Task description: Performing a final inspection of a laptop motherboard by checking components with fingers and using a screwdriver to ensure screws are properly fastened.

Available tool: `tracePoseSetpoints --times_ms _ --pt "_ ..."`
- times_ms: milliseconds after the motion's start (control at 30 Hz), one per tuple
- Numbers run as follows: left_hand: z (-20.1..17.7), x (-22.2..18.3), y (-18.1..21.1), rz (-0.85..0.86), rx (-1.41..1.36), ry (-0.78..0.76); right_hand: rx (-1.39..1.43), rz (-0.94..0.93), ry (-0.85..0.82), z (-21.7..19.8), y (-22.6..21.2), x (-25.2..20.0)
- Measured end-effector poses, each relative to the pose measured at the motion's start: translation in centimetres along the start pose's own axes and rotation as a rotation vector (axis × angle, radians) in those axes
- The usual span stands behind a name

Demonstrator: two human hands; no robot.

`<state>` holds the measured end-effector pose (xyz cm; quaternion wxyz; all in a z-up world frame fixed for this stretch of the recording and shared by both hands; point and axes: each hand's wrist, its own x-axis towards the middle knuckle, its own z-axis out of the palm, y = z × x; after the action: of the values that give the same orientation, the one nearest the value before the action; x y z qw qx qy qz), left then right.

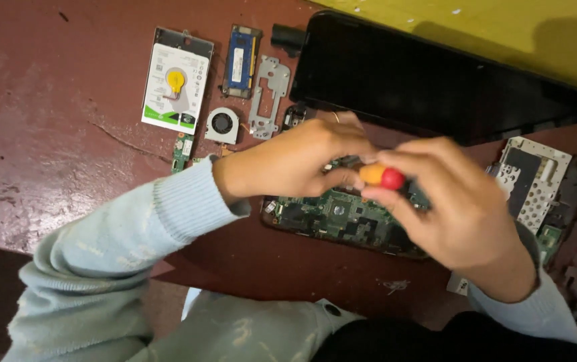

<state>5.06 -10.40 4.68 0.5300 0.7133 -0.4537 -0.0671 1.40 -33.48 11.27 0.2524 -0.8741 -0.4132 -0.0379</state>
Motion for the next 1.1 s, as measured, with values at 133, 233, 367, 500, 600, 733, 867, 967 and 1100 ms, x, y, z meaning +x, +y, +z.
tracePoseSetpoints --times_ms 133,233,367,500,600,733,867,967,1100 --pt "-0.8 0.1 0.2 0.053 0.010 -0.053 0.111 -0.055 -0.128 -1.5 -0.6 1.3" --pt "-1.0 0.0 0.7 -0.001 0.072 -0.124 0.255 -0.051 -0.132 -1.3 0.0 1.3" --pt "-0.7 -0.1 0.3 -0.052 0.105 -0.056 -0.014 -0.010 -0.048 -1.2 -0.7 1.2" --pt "-1.7 0.9 1.2 0.128 -0.119 -0.050 0.019 -0.108 -0.155 -2.2 -1.1 2.1" --pt "-0.6 0.6 0.6 -0.049 0.126 -0.129 0.010 -0.013 -0.179 -2.8 -1.4 2.2" --pt "-0.2 0.9 0.2 -0.059 0.178 -0.054 0.004 0.122 -0.081 -1.8 -0.9 1.5" --pt "-0.5 1.1 0.7 -0.005 0.113 -0.082 0.151 -0.043 -0.114 -2.0 -0.8 2.0" --pt "0.2 0.9 -0.2 -0.033 0.142 -0.049 0.100 0.039 -0.042 -1.7 -1.0 1.6" --pt "-0.2 0.6 0.1 0.019 0.153 -0.012 0.108 -0.010 -0.049 -1.7 -0.7 1.6"
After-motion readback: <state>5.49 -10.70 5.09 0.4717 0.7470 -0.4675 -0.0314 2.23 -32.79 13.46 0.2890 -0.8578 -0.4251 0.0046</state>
